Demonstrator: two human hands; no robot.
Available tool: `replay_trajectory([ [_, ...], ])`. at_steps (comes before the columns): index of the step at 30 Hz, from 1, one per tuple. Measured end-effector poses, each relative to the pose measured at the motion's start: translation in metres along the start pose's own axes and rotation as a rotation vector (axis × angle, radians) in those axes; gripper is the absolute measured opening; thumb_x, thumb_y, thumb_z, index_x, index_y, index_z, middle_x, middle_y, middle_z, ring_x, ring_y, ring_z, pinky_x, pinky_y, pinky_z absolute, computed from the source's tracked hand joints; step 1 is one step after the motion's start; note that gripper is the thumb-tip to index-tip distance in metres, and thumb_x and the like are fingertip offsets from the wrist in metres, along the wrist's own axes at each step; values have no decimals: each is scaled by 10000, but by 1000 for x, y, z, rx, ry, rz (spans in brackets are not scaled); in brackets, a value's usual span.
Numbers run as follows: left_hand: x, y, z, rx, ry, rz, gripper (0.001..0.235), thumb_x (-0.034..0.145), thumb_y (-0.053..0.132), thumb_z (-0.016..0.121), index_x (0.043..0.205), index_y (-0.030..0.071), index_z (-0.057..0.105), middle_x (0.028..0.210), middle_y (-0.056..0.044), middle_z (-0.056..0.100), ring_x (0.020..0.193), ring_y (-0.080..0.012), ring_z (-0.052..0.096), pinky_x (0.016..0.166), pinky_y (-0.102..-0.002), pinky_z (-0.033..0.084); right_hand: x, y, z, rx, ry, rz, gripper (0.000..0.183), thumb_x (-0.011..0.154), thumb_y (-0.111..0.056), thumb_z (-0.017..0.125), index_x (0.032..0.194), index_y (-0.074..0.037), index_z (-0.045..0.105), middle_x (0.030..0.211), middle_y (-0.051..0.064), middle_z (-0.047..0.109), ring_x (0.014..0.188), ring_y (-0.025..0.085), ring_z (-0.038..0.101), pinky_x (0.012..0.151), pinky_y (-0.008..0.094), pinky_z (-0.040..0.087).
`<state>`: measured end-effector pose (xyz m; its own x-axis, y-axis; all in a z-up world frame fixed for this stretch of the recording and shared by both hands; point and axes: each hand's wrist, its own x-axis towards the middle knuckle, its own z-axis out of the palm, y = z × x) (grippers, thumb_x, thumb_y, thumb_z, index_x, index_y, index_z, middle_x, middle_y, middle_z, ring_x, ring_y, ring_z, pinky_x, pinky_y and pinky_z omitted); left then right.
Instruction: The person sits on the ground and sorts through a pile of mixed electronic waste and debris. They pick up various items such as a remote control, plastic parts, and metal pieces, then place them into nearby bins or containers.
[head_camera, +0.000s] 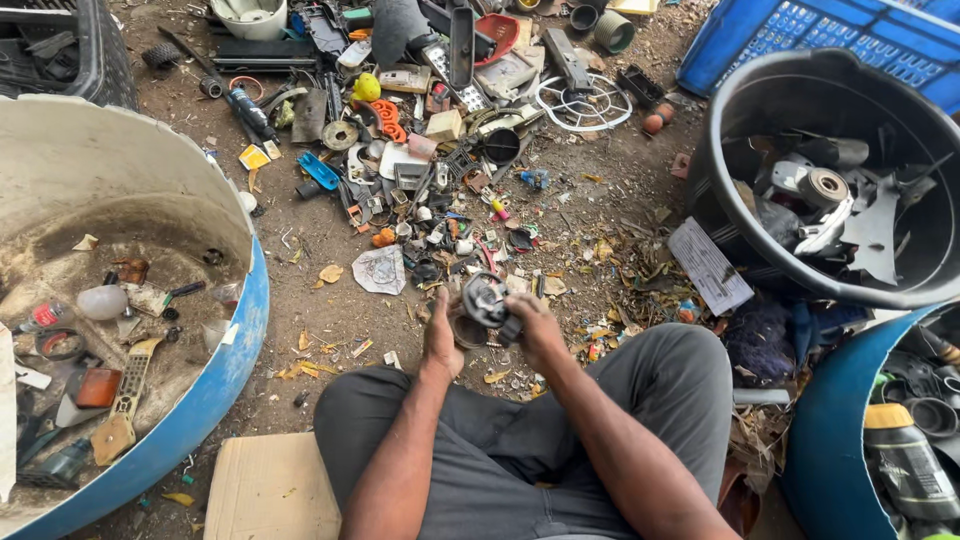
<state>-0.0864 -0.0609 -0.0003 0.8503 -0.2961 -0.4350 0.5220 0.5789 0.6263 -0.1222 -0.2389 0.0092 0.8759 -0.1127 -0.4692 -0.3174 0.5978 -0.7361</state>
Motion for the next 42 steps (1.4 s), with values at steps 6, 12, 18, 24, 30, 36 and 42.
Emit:
replay_trajectory([
  [6, -11, -42, 9, 544, 205, 401, 552, 1041, 493, 534, 1160, -20, 701, 1051, -193, 717, 950, -313, 652, 845, -430, 522, -7, 59, 9, -7, -66, 3, 216, 939, -148, 708, 1126, -67, 638, 797, 31, 580, 625, 145, 540, 516, 300, 455],
  [12, -25, -32, 5, 945, 324, 458, 582, 1074, 470, 414, 1172, -38, 680, 1058, -260, 718, 951, -415, 676, 858, -498, 495, -9, 35, -16, 248, -401, 152, 236, 893, -135, 747, 1108, -83, 666, 968, 75, 696, 824, 202, 697, 700, 367, 609],
  [18, -42, -23, 28, 723, -53, 529, 577, 1143, 437, 420, 1335, -76, 603, 1284, -257, 660, 1125, -349, 636, 981, -428, 511, -35, -13, 6, 99, -316, -16, 274, 938, -103, 767, 1184, -18, 681, 1016, 114, 685, 842, 193, 681, 679, 322, 578],
  [24, -54, 4, 44, 539, -10, 431, 725, 1102, 467, 391, 1586, -53, 248, 1473, -313, 474, 1262, -369, 596, 1019, -466, 555, -118, -138, -51, -393, 82, -396, 377, 809, -222, 809, 1170, -163, 714, 1128, 97, 716, 952, 210, 745, 749, 319, 676],
  [30, -46, 36, 16, 439, 213, 370, 631, 1110, 351, 451, 1540, -100, 351, 1311, -322, 584, 1059, -342, 675, 854, -407, 595, -258, -307, -281, -1845, 1237, -1202, 198, 1015, -220, 830, 1148, -104, 741, 1107, 88, 717, 955, 253, 715, 897, 475, 580],
  [36, -31, 33, -1, 365, 176, 346, 530, 1106, 267, 504, 1501, -68, 393, 1237, -235, 608, 997, -298, 684, 792, -367, 587, -384, -334, -463, -2291, 1581, -180, 332, 963, -354, 751, 1188, -113, 711, 1313, 190, 642, 1211, 342, 598, 1096, 517, 450],
  [42, -32, 57, -24, 220, 258, 386, 499, 1026, 168, 637, 1442, -13, 430, 1188, -147, 637, 940, -253, 701, 752, -344, 583, -260, -294, -468, -2249, 1239, 15, 357, 906, -306, 769, 1197, -107, 714, 1302, 179, 654, 1213, 345, 606, 1079, 503, 464],
])
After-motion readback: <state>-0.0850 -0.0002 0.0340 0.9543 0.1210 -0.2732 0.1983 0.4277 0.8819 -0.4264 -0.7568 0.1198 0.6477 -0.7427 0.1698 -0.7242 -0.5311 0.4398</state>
